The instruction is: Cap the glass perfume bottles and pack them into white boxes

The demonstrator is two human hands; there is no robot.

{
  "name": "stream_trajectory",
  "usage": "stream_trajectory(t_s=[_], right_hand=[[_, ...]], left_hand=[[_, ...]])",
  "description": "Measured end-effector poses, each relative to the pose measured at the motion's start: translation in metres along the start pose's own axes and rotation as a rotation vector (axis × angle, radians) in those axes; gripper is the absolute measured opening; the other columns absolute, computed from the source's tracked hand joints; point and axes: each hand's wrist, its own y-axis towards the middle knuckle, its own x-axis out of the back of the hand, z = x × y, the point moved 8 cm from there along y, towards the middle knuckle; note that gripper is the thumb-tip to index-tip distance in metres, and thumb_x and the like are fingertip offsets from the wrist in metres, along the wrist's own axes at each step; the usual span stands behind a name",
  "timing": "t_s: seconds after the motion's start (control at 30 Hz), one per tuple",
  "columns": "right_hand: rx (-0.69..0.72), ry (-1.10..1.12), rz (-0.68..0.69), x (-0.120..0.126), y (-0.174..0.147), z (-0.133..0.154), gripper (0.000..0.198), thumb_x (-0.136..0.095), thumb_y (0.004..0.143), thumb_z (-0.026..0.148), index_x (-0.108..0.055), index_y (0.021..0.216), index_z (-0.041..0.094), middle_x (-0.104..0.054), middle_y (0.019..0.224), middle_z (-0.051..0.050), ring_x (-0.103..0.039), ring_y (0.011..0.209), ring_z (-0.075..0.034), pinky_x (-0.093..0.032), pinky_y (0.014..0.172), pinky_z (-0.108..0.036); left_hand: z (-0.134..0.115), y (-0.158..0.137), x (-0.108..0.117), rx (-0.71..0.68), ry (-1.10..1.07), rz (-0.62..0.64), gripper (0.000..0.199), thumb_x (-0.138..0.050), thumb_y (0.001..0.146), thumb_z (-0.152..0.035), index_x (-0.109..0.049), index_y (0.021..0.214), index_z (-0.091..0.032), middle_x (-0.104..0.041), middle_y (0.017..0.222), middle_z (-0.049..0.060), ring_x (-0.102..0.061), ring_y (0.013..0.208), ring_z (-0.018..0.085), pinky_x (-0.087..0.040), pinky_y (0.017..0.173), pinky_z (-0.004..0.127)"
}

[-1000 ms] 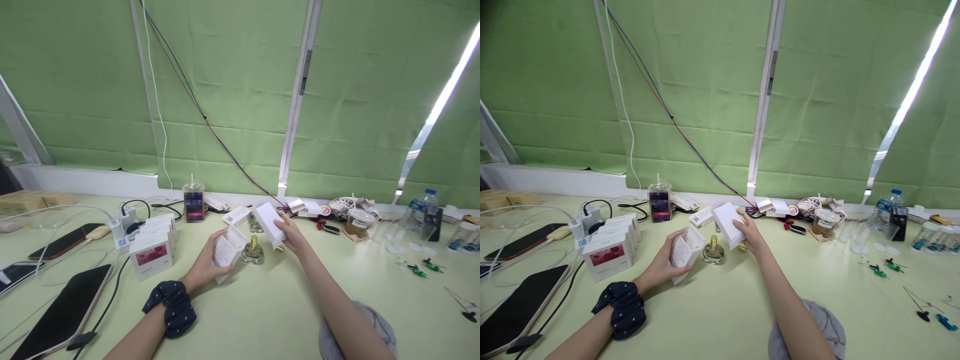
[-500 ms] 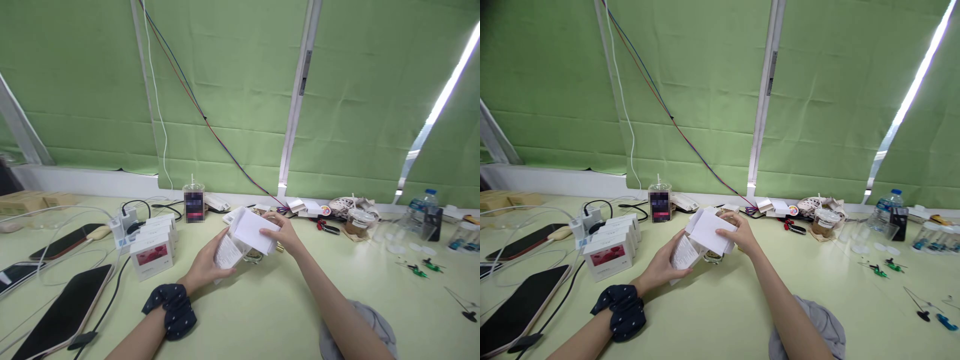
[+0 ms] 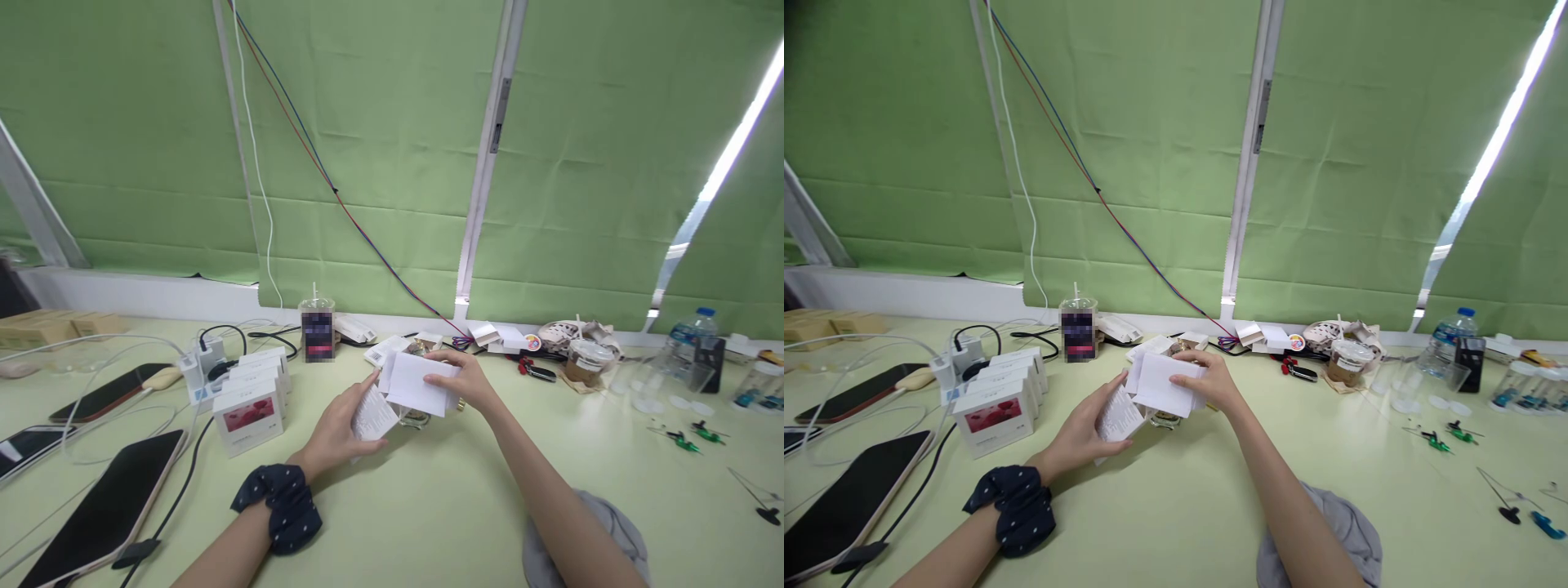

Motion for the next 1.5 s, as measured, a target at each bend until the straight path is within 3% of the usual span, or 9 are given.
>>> stream_trajectory(t_s=[0.57, 1.0, 1.27, 1.5], right_hand=[[-0.058, -0.112, 0.148, 0.006, -0.003, 0.002, 0.031, -0.078, 0.062, 0.034, -0.075, 0.091, 0.025, -0.072, 0.101, -0.006, -0.064, 0.096, -0.029, -0.049, 0.085, -0.042], [-0.069, -0.141, 0.358, -0.001, -0.01, 0.001, 0.031, -0.078, 0.063, 0.037, -0.075, 0.093, 0.028, -0.072, 0.101, -0.003, -0.064, 0.097, -0.029, -0.049, 0.083, -0.039], [0.029, -0.16, 0.329, -0.01, -0.007, 0.013, 0.022, -0.078, 0.063, 0.034, -0.074, 0.083, 0.025, -0.073, 0.09, -0.002, -0.064, 0.088, -0.024, -0.047, 0.077, -0.034], [0.094, -0.139, 0.192, -0.011, -0.007, 0.024, 0.02, -0.078, 0.064, 0.034, -0.068, 0.077, 0.023, -0.069, 0.084, -0.001, -0.061, 0.077, -0.019, -0.045, 0.07, -0.03]], left_hand=[[-0.008, -0.001, -0.003, -0.086, 0.159, 0.123, 0.098, -0.073, 0.062, -0.038, -0.023, 0.146, -0.032, -0.054, 0.132, 0.007, -0.051, 0.114, 0.033, -0.04, 0.093, 0.045], [-0.015, -0.002, -0.005, -0.116, 0.195, 0.162, 0.096, -0.071, 0.064, -0.034, -0.022, 0.146, -0.03, -0.053, 0.131, 0.008, -0.05, 0.112, 0.031, -0.037, 0.095, 0.042], [-0.027, -0.003, -0.011, -0.177, 0.259, 0.209, 0.09, -0.072, 0.061, -0.033, -0.033, 0.142, -0.033, -0.054, 0.129, 0.007, -0.05, 0.11, 0.031, -0.036, 0.095, 0.043], [-0.028, -0.004, -0.01, -0.158, 0.219, 0.197, 0.095, -0.071, 0.063, -0.033, -0.024, 0.146, -0.033, -0.053, 0.129, 0.007, -0.05, 0.111, 0.031, -0.038, 0.093, 0.041]])
